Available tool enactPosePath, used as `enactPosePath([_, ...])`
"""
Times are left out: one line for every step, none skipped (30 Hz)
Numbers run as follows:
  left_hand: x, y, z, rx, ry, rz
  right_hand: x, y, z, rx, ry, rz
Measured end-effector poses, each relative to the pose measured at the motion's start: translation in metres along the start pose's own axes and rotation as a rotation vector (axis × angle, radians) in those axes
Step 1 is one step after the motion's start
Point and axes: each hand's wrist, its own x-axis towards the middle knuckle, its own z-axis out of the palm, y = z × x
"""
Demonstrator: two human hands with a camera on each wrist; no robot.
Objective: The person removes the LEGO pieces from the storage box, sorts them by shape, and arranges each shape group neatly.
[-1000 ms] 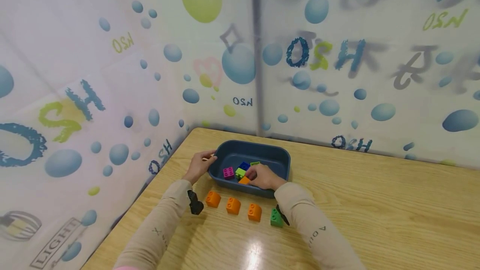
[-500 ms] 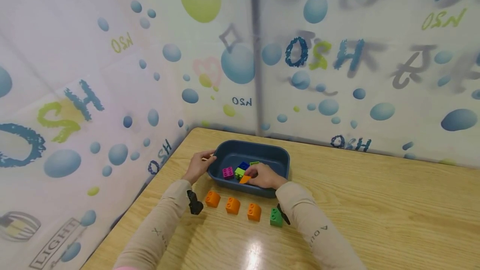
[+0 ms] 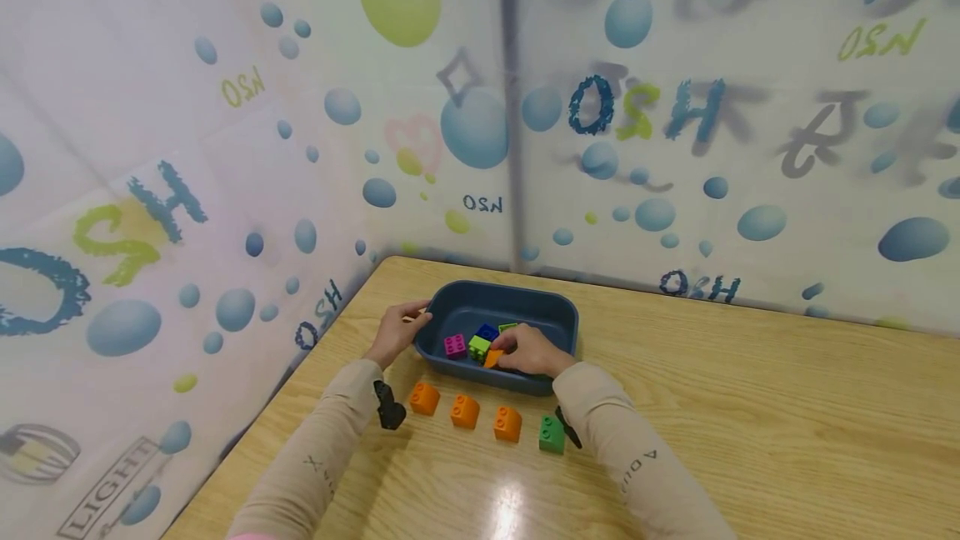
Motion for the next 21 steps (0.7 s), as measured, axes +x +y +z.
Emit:
enactPosePath([0.0002, -0.0002, 0.0000, -0.001, -0.001, -0.002, 0.0001, -0.0001, 0.0000, 0.003, 0.000, 0.004])
enactPosePath([0.0003, -0.0004, 0.0001, -0.001, -0.001, -0.003, 0.0002, -0.0001, -0.0002, 0.003, -0.001, 0.005])
enactPosePath([0.0004, -0.0006, 0.0002, -0.002, -0.002, -0.006, 0.0001, -0.0003, -0.0003, 0.004, -0.004, 0.004])
enactPosePath([0.0004, -0.0008, 0.0003, -0.001, -0.002, -0.008, 0.0004, -0.0005, -0.0001, 0.007, -0.004, 0.008])
enactPosePath([0.0004, -0.0009, 0.0003, 0.000, -0.002, -0.008, 0.0006, -0.0004, -0.0001, 0.005, -0.005, 0.007])
enactPosePath([0.0003, -0.0010, 0.0004, 0.001, -0.001, -0.008, 0.0008, -0.0003, 0.0000, 0.005, -0.007, 0.008])
enactPosePath([0.0002, -0.0010, 0.0004, 0.002, -0.001, -0.007, 0.0012, -0.0002, 0.0004, 0.005, -0.009, 0.007])
enactPosePath([0.0000, -0.0008, 0.0004, 0.004, 0.000, -0.005, 0.0012, -0.0003, 0.0005, 0.006, -0.012, 0.006])
enactPosePath([-0.0002, -0.0006, 0.0003, 0.006, 0.001, -0.003, 0.0013, -0.0002, 0.0008, 0.009, -0.013, 0.007])
enactPosePath([-0.0004, -0.0004, 0.0002, 0.008, 0.002, 0.001, 0.0016, 0.0004, 0.0012, 0.010, -0.013, 0.008])
enactPosePath([-0.0006, -0.0003, 0.0002, 0.009, 0.002, 0.004, 0.0014, 0.0006, 0.0013, 0.011, -0.015, 0.004])
enactPosePath([-0.0008, -0.0001, 0.0001, 0.010, 0.001, 0.006, 0.0012, 0.0006, 0.0016, 0.017, -0.014, 0.003])
enactPosePath([-0.0010, 0.0001, -0.0001, 0.011, -0.001, 0.009, 0.0011, 0.0006, 0.0018, 0.023, -0.014, 0.003])
enactPosePath([-0.0010, 0.0001, -0.0002, 0.012, -0.002, 0.010, 0.0009, 0.0008, 0.0021, 0.027, -0.012, 0.004])
enactPosePath([-0.0010, 0.0001, -0.0003, 0.012, -0.003, 0.009, 0.0008, 0.0009, 0.0024, 0.029, -0.010, 0.004])
enactPosePath([-0.0008, 0.0000, -0.0003, 0.013, -0.004, 0.009, 0.0008, 0.0010, 0.0027, 0.031, -0.008, 0.003])
enactPosePath([-0.0007, -0.0002, -0.0004, 0.013, -0.006, 0.007, 0.0008, 0.0010, 0.0030, 0.031, -0.004, 0.006])
enactPosePath([-0.0005, -0.0005, -0.0003, 0.014, -0.007, 0.006, 0.0008, 0.0009, 0.0033, 0.030, 0.000, 0.008])
enactPosePath([-0.0003, -0.0007, -0.0004, 0.014, -0.008, 0.006, 0.0009, 0.0009, 0.0036, 0.028, 0.003, 0.009])
enactPosePath([0.0001, -0.0011, -0.0002, 0.014, -0.006, 0.006, 0.0008, 0.0007, 0.0037, 0.026, 0.008, 0.009])
enactPosePath([0.0004, -0.0015, 0.0000, 0.013, -0.006, 0.007, 0.0007, 0.0004, 0.0038, 0.029, 0.013, 0.011])
